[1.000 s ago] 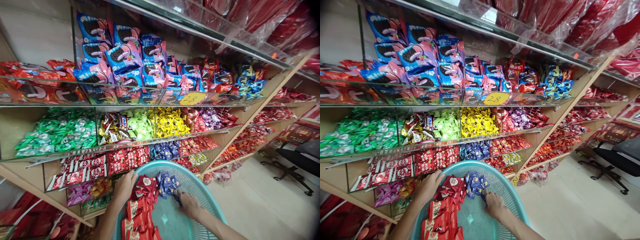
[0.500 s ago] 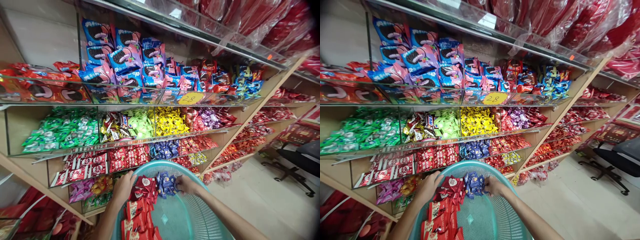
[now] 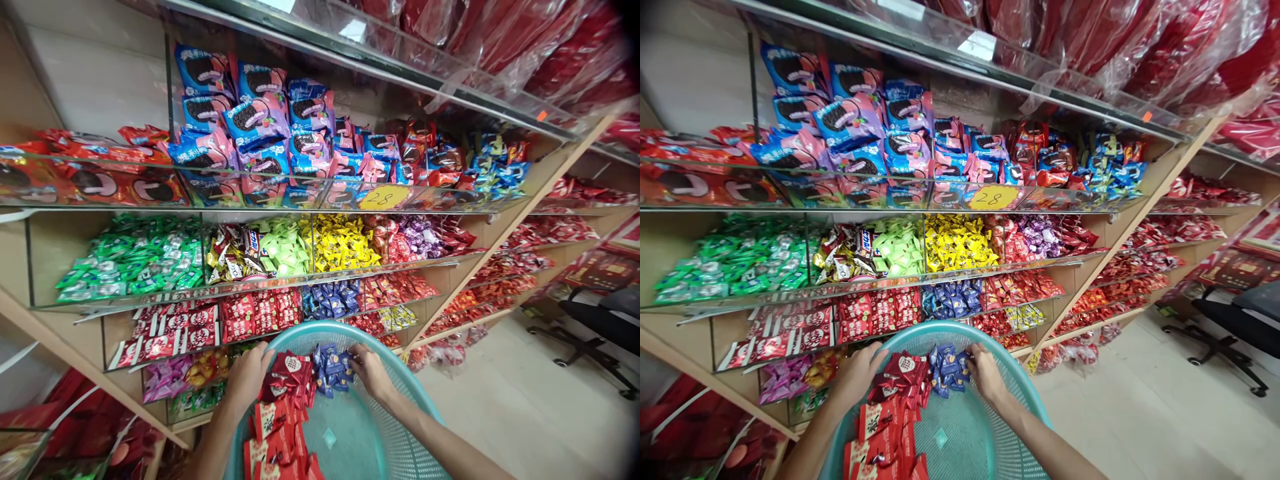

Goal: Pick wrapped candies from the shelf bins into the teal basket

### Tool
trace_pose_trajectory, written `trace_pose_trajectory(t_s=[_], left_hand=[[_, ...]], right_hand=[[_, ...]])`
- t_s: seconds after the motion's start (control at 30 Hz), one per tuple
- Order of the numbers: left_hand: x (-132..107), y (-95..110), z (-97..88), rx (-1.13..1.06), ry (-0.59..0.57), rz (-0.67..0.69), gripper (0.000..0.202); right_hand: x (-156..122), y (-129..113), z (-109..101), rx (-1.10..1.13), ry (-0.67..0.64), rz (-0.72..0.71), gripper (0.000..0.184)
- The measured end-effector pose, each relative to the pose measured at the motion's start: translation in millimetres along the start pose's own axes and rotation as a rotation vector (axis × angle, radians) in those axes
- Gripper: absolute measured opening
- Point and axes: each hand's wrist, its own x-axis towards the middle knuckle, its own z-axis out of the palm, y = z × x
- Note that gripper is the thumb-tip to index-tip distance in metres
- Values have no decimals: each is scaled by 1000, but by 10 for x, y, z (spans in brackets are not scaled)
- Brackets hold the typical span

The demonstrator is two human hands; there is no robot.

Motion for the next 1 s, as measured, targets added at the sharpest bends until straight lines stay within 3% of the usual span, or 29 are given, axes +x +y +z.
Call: trace_pose_trajectory(t_s=[0.17,0.3,0.73,1.0], left_hand=[[-5,10,-19,-12,-9,10,40],[-4,-8,-12,-11,-18,3,40],[-16,-31,-10,-15,-5,22,39],[-12,-37,12,-26,15,14,39]], right_hand=[[-62,-74,27,-248,-62,163,20],[-58,-37,51,-238,-85,228,18],[25,120,204,61,-57,229,11],[-2,69,149,-179,-61,194,17]])
